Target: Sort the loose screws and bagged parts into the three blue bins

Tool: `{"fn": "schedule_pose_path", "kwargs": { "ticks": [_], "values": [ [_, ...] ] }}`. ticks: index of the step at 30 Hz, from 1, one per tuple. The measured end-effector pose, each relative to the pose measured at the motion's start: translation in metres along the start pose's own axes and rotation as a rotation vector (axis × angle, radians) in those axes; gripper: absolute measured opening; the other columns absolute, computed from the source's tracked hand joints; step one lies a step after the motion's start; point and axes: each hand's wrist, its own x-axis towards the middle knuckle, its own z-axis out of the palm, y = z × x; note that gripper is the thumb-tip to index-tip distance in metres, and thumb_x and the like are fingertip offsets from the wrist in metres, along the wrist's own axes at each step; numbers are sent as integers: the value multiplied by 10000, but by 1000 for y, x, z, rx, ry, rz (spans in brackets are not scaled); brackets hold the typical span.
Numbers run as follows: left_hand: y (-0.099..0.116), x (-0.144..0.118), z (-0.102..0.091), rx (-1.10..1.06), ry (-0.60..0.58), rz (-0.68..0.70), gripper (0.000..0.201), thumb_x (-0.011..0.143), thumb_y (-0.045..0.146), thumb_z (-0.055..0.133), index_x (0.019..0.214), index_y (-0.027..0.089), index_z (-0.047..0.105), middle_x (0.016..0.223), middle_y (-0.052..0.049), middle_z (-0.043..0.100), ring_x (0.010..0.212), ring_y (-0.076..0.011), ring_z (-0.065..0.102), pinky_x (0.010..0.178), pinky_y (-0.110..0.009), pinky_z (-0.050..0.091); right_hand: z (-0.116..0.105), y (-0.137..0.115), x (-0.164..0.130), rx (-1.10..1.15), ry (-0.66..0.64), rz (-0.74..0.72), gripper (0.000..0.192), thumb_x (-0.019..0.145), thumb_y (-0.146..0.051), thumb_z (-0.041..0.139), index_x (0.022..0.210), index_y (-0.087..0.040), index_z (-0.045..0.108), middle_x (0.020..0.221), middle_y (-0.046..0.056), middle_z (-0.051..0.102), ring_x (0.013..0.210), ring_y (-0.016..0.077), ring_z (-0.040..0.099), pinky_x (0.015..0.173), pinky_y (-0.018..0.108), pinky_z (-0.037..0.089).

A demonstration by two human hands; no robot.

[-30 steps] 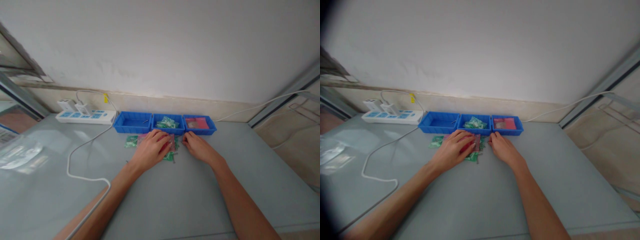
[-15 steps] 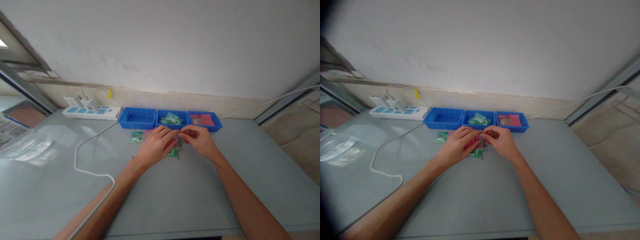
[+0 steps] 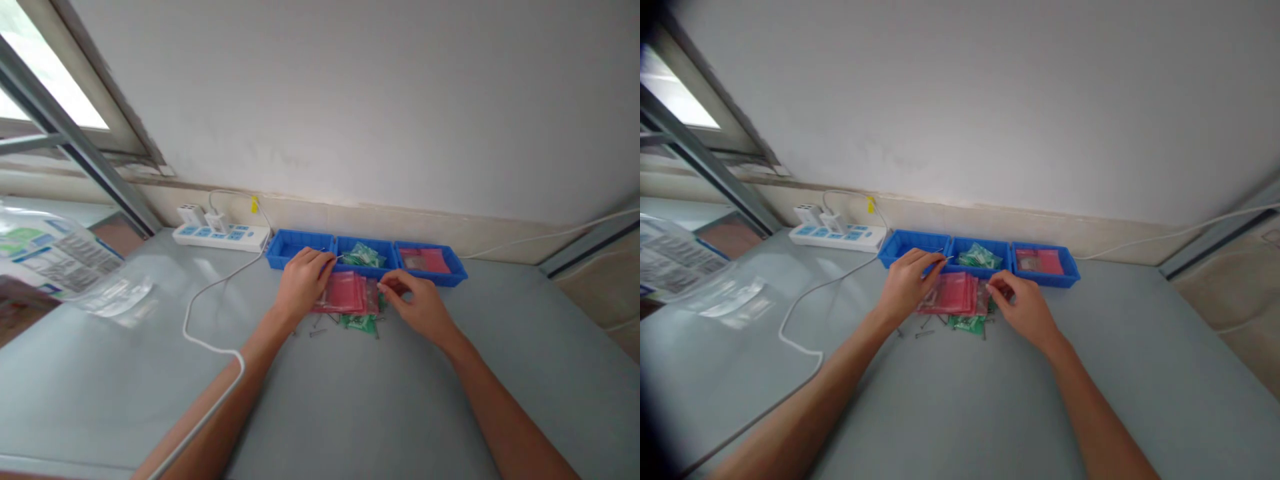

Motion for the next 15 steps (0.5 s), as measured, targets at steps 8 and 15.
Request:
{"fn": "schedule_pose_path", "kwargs": {
  "ticks": [8, 15],
  "values": [
    [-24, -6, -1, 38, 69, -149, 208, 1003, 249, 571, 1049, 169, 758, 960, -82, 789, 874, -227, 716, 806, -352, 580, 1, 10, -1, -131, -12, -31, 168, 974, -357, 551, 909, -240, 652, 802, 25, 732, 721, 201, 703, 670, 308, 547],
    [6, -8, 0, -22, 1, 15, 224, 1029, 239, 523, 1066, 193, 739, 961, -70, 775, 874, -202, 695, 822, -343, 582, -12, 15, 1, -243, 25, -40, 187, 973, -347, 548, 932, -228, 686, 776, 35, 734, 649, 192, 671, 639, 312, 525]
  ]
}}
